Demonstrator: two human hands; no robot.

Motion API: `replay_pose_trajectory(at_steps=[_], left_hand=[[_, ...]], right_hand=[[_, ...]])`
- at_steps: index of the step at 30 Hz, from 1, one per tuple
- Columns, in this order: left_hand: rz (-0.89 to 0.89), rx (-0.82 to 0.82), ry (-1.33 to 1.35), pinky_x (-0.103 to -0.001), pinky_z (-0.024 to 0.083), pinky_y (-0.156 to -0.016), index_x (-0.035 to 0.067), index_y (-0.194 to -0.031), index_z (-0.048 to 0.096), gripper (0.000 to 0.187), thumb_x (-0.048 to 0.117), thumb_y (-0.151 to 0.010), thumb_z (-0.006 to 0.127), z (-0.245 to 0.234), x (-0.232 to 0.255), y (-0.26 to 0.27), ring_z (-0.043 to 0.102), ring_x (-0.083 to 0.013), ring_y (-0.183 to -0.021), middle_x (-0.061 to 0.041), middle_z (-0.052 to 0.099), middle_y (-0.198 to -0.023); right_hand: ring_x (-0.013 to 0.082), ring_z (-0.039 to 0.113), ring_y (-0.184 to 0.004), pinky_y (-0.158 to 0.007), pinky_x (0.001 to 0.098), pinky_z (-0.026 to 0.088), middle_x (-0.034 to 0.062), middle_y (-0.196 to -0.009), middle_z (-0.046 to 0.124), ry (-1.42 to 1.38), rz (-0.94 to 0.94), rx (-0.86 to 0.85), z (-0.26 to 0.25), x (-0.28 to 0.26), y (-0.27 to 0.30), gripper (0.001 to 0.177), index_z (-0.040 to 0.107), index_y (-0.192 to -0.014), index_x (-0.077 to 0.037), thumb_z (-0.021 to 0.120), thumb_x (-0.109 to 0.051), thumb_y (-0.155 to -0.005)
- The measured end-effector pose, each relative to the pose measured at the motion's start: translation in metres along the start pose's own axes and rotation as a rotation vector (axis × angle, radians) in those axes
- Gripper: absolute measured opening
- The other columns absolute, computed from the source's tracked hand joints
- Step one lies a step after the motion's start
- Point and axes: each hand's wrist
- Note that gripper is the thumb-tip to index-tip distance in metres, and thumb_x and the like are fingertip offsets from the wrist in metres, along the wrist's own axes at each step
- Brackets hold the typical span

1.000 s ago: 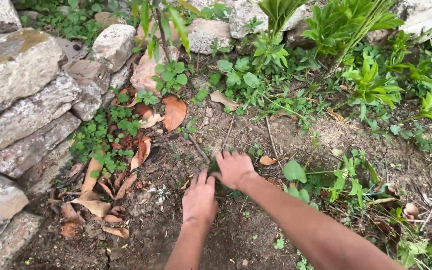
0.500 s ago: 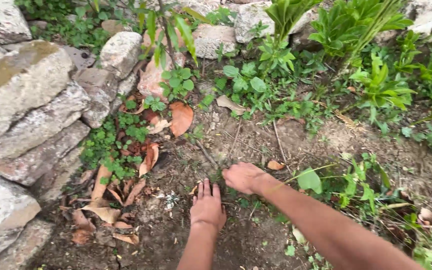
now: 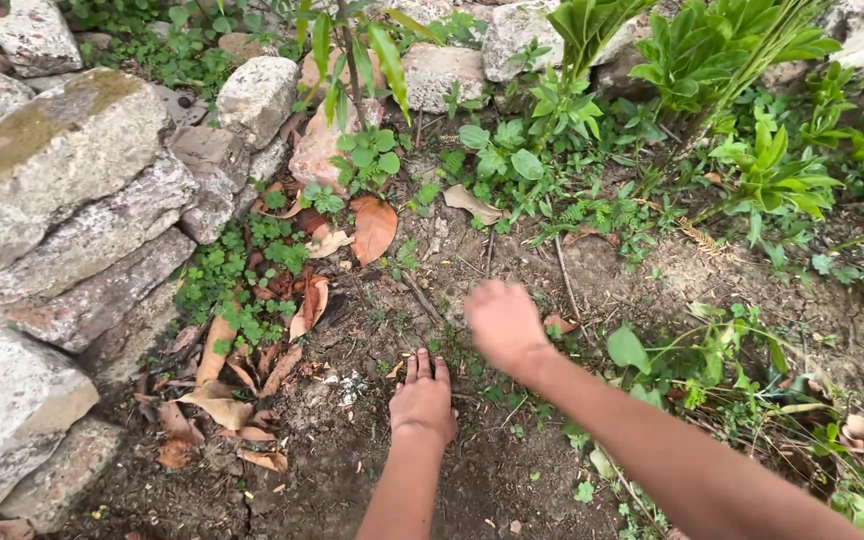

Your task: Clearing leaves, dirt, and debris from a garden bed area next to a stone wall.

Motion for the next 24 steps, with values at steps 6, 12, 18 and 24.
replay_pose_trajectory(at_steps=[6,12,18,24], left_hand=[[-0.014,0.011,0.016,-0.043,0.029,-0.124,0.015,-0.163,0.019,0.087,0.025,-0.094,0.071,0.005,0.001,-0.007,0.009,-0.0236,-0.160,-0.009,0.001,-0.174],[0.004,0.058,-0.028,-0.044,0.031,-0.122,0.017,-0.163,0.021,0.088,0.016,-0.092,0.073,0.027,-0.006,-0.027,0.011,-0.0248,-0.159,-0.011,0.002,-0.173],[0.001,0.045,0.039,-0.044,0.030,-0.123,0.014,-0.162,0.019,0.094,0.030,-0.090,0.079,0.012,-0.005,-0.012,0.009,-0.0257,-0.159,-0.011,0.002,-0.173],[0.002,0.090,-0.023,-0.044,0.034,-0.121,0.013,-0.161,0.020,0.094,0.032,-0.090,0.078,0.018,-0.003,-0.016,0.015,-0.0265,-0.158,-0.012,0.007,-0.173]], right_hand=[[0.0237,0.074,-0.096,-0.082,0.0413,0.061,0.0128,-0.108,0.073,-0.108,0.151,-0.577,0.018,-0.049,-0.027,0.037,0.053,-0.127,-0.003,0.050,-0.032,-0.105],[0.0253,0.073,-0.095,-0.085,0.0446,0.059,0.0166,-0.106,0.073,-0.199,-0.022,-0.595,0.089,-0.003,-0.038,0.025,0.071,-0.113,-0.006,0.050,-0.014,-0.102],[0.0359,0.072,-0.095,-0.088,0.0487,0.059,0.0202,-0.101,0.072,-0.333,0.181,-0.545,-0.001,0.033,0.004,0.031,0.059,-0.129,-0.011,0.049,-0.021,-0.101],[0.0342,0.066,-0.109,-0.090,0.0441,0.055,0.0165,-0.113,0.069,-0.090,0.197,-0.045,0.017,0.044,0.033,0.040,0.065,-0.113,-0.006,0.067,-0.005,-0.073]])
Point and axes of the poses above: each hand's wrist, its own y-axis away from the middle knuckle, its own z-axis out of the palm, x = y × z
